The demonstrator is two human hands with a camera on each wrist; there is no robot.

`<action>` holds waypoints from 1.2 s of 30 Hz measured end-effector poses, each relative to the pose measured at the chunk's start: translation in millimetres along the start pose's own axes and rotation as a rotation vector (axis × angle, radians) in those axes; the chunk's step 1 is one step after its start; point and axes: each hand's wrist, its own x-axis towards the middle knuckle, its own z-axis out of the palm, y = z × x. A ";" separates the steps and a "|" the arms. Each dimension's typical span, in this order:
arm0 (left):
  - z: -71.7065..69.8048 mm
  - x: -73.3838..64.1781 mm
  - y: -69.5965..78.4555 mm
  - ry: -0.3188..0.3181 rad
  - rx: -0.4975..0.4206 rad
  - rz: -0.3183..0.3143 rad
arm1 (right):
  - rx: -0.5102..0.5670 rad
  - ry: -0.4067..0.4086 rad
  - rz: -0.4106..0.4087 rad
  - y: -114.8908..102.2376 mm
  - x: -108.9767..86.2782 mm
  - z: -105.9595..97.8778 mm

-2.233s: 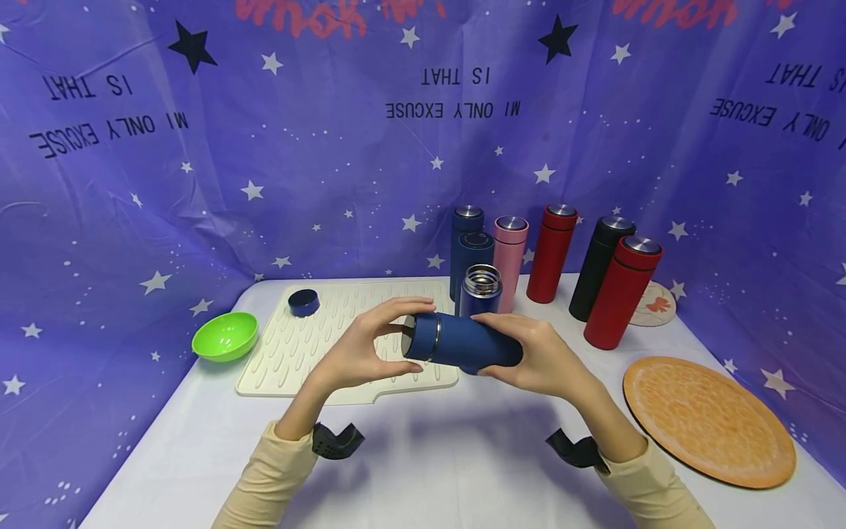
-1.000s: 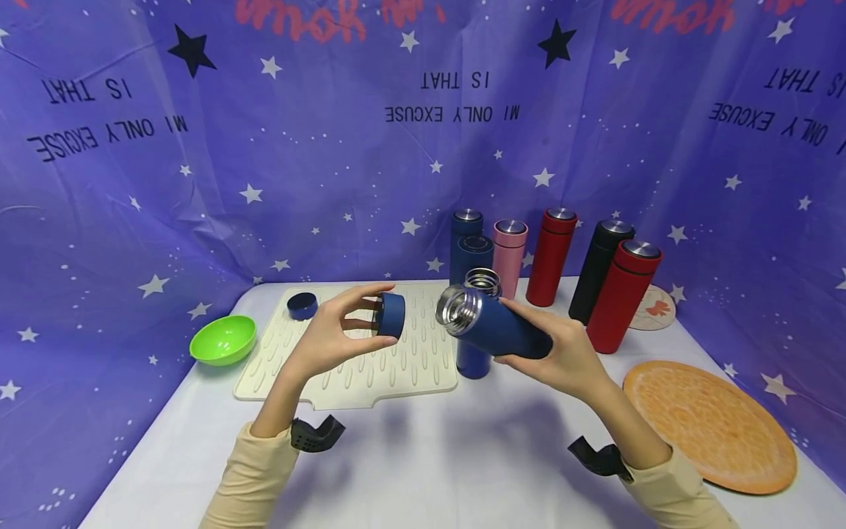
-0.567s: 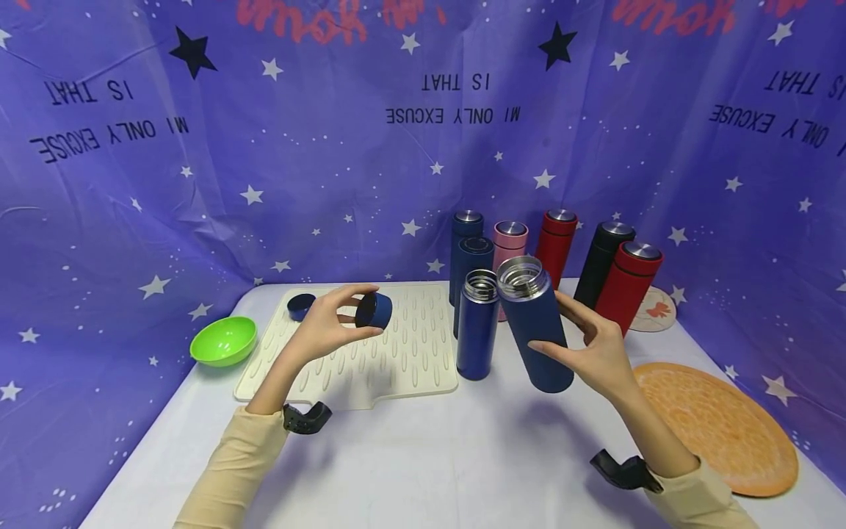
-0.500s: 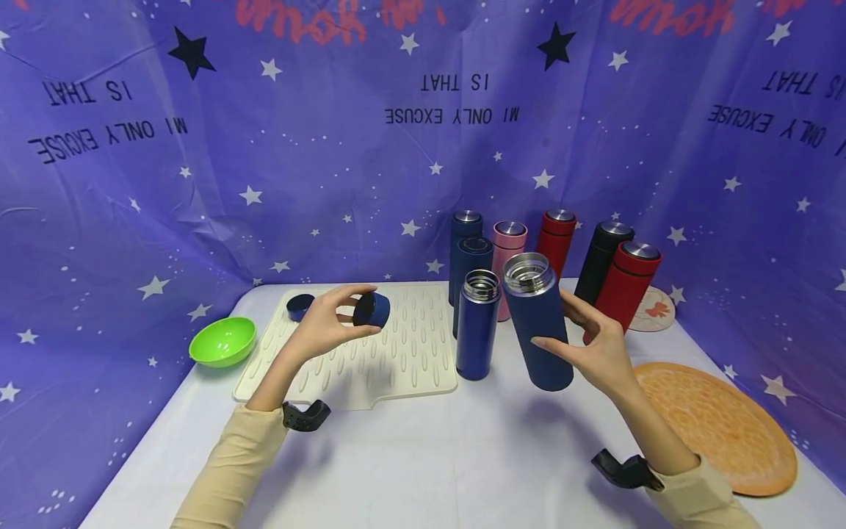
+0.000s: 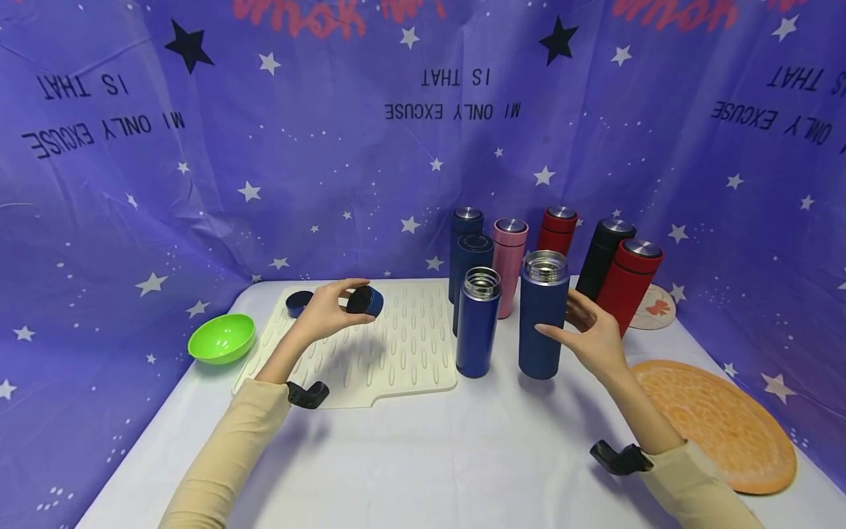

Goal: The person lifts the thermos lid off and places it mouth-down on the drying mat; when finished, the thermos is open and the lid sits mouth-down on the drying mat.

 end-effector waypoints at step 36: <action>12.2 51.7 -92.2 -0.048 0.187 -0.352 | 0.194 -0.056 0.136 38.8 20.4 34.3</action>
